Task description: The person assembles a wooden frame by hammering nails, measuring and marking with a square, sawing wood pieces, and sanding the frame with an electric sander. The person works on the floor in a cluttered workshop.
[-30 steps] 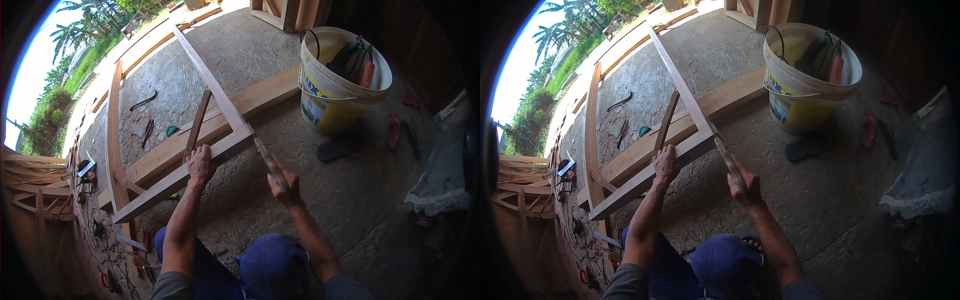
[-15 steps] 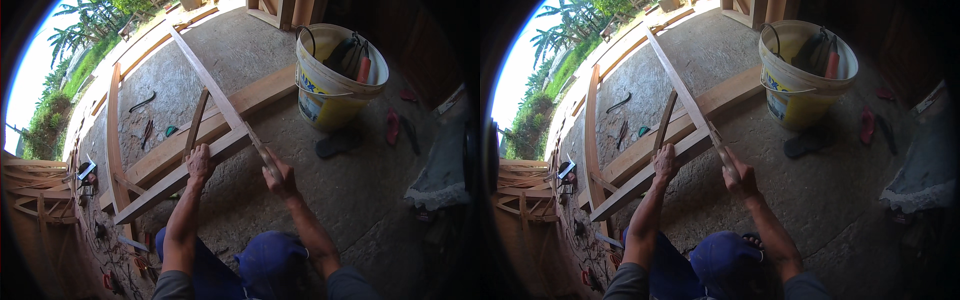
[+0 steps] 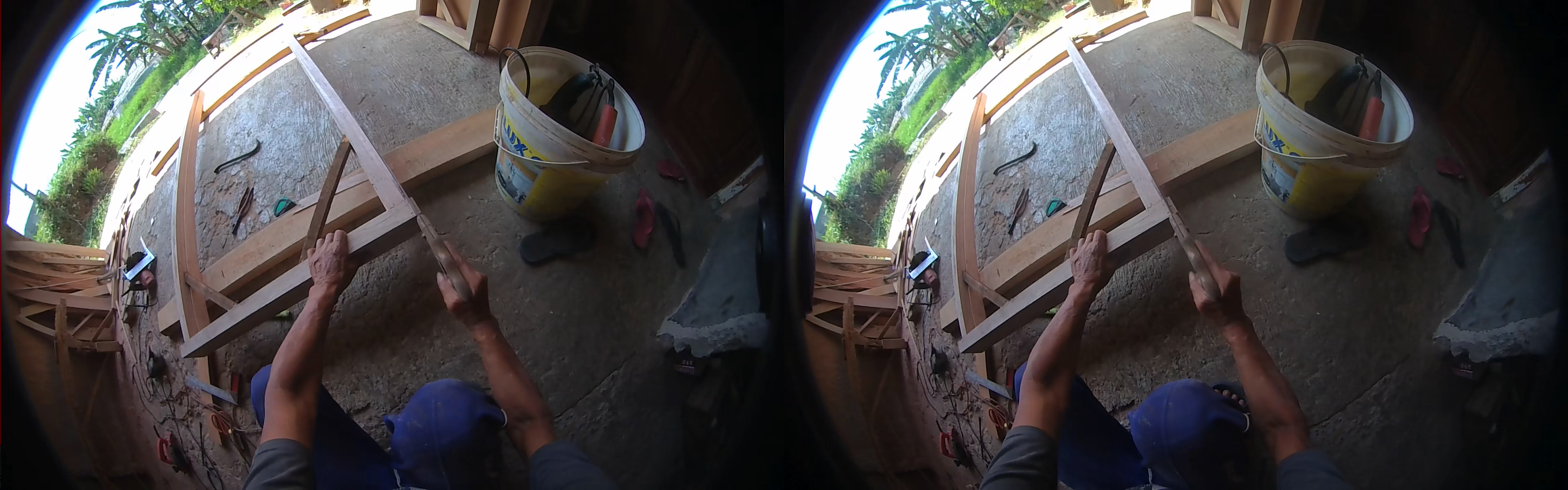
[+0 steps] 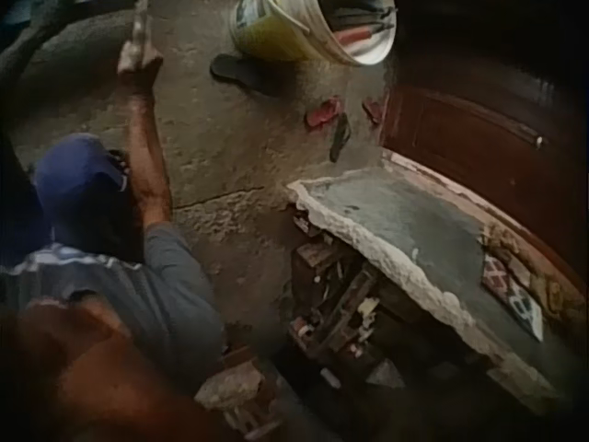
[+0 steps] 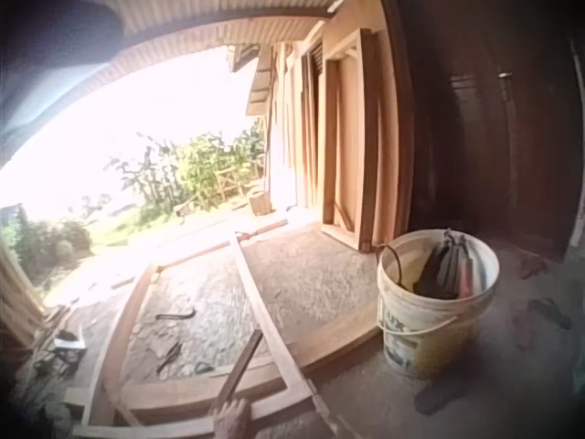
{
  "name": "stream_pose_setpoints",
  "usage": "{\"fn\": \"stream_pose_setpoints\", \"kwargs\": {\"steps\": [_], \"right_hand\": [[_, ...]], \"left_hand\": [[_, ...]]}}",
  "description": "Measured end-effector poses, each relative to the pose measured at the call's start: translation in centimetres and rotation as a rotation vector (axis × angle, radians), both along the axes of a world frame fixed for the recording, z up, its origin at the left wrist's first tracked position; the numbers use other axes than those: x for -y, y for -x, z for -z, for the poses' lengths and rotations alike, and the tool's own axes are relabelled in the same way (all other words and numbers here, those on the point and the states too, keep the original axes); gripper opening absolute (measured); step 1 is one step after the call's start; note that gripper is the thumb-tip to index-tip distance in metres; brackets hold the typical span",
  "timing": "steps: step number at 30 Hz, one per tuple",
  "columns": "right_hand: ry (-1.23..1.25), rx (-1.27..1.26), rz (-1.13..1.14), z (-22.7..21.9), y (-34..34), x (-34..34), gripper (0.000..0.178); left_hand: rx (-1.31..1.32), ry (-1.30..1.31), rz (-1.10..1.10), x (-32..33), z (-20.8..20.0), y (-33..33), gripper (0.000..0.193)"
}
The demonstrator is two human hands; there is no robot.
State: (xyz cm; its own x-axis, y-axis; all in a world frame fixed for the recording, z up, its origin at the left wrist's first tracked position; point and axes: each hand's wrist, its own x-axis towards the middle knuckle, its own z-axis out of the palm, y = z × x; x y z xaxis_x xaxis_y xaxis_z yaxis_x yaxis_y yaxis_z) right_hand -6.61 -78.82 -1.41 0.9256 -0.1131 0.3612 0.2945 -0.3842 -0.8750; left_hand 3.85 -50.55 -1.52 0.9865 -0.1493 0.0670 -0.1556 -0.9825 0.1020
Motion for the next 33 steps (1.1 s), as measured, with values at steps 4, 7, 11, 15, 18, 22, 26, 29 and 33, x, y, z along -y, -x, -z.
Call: {"fn": "stream_pose_setpoints", "kwargs": {"steps": [4, 7, 11, 15, 18, 22, 26, 29, 33], "right_hand": [[0.265, -0.042, -0.045, 1.8, 19.7, 5.9, 0.062], [0.385, -0.053, -0.046, 1.6, 21.1, 5.6, 0.066], [-0.062, -0.024, -0.002, 1.4, 2.2, 1.1, 0.054], [-0.043, -0.092, -0.01, -1.1, 0.6, 0.5, 0.053], [0.228, -0.051, -0.064, -1.7, 13.3, 4.0, 0.057], [0.307, 0.008, -0.064, -2.4, 19.5, 5.1, 0.061], [-0.055, -0.224, -0.001, -0.6, 2.5, 1.7, 0.052], [-0.035, -0.099, 0.011, -3.3, -0.8, -0.1, 0.054], [0.148, -0.147, -0.062, -4.7, 11.8, 2.9, 0.057]], "left_hand": [[0.041, -0.044, -0.034, -1.0, -0.4, 0.9, 0.052], [0.058, -0.082, -0.049, -0.6, 0.6, 0.6, 0.045], [0.084, -0.1, -0.024, -0.4, 1.5, -0.9, 0.039], [0.019, -0.029, -0.008, 0.4, 0.6, 0.7, 0.045], [0.031, -0.071, -0.048, -1.5, -0.3, 0.8, 0.047], [0.053, -0.117, -0.087, -2.6, 2.3, 0.4, 0.048], [0.004, -0.081, -0.041, 1.2, -0.4, -0.4, 0.045], [0.049, -0.054, -0.018, 0.5, 0.3, -0.4, 0.045], [0.014, -0.087, -0.075, -2.6, 1.2, 1.2, 0.046]]}}
